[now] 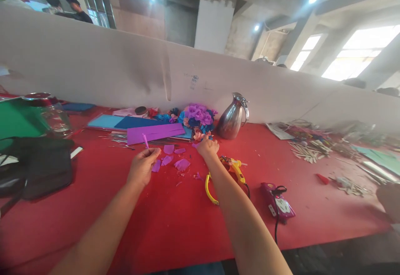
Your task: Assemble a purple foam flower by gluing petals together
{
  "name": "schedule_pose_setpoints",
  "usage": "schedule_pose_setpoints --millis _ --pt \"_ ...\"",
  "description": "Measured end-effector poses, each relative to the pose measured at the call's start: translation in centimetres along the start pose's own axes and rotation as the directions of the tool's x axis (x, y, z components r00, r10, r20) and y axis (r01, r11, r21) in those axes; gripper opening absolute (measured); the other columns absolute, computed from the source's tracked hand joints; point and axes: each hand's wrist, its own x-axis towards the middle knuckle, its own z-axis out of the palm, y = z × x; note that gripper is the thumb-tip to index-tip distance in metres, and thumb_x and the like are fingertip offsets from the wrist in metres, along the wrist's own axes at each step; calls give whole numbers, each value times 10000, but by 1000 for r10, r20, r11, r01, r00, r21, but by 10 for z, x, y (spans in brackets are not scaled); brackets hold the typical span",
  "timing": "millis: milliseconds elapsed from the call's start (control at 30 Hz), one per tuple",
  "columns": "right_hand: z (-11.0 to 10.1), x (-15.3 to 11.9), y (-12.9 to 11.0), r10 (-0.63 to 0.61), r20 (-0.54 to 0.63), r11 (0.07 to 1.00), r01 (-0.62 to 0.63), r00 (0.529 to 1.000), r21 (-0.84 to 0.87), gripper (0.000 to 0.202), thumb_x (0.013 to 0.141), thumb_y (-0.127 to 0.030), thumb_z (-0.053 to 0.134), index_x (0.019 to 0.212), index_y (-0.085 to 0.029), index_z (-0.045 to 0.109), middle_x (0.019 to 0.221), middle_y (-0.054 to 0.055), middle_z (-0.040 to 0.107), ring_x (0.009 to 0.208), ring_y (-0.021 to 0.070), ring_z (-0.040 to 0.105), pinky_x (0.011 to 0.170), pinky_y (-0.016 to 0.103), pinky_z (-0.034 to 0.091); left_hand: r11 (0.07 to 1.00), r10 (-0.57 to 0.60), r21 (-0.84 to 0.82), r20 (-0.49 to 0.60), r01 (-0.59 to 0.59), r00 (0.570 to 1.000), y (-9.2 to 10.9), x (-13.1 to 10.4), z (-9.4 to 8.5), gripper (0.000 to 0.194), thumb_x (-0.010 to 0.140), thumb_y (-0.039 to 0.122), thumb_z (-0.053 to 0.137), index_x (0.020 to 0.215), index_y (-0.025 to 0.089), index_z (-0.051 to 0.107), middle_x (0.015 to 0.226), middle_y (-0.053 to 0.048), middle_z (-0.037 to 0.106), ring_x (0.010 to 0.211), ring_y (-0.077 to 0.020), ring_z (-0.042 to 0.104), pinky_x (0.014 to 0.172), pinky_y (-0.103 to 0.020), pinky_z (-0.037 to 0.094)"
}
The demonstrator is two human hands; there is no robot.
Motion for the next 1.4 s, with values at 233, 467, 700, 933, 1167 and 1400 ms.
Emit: schedule_pose_setpoints --millis 233,467,700,933,1167,1400 --pt "16 4 -17 -71 -112 996 76 991 37 233 780 -165 534 1007 -151 582 984 207 678 1123 338 538 910 538 361 1000 -24 16 27 23 999 2 -2 -1 279 437 346 839 593 166 693 502 27 537 481 -74 393 460 -217 267" --pt "11 -43 -24 -300 -163 788 341 940 513 260 782 -228 490 1041 -213 480 874 27 681 791 163 646 738 306 496 999 -33 -24 54 35 998 -2 0 1 302 426 320 855 632 157 706 568 -3 610 504 -83 452 479 -209 285" --pt "22 -96 -21 -441 -18 359 194 897 913 365 691 -252 641 1015 -225 473 761 -13 644 668 150 636 626 273 496 990 -127 95 327 101 937 -1 -10 4 376 549 425 805 816 165 755 591 4 607 440 -52 323 467 -221 209" --pt "32 -102 -21 -467 -24 442 257 884 860 368 689 -239 622 1038 -225 506 728 -32 629 651 137 611 609 257 485 987 -41 162 364 -20 931 -6 -11 2 150 575 295 795 654 184 731 667 -43 675 659 -165 554 607 -260 368" --pt "43 -106 -25 -451 82 460 153 889 874 293 709 -271 586 996 -218 558 749 -2 683 688 171 658 633 290 509 988 -6 148 255 -33 967 -7 -12 5 169 566 286 789 664 176 705 647 -21 664 601 -135 546 585 -247 373" --pt "43 -103 -23 -451 112 524 161 885 837 199 711 -292 567 898 -223 563 615 -35 643 535 157 600 509 254 429 982 -124 175 290 75 949 -1 -11 3 314 467 301 842 725 161 730 657 -38 678 538 -108 503 518 -228 318"
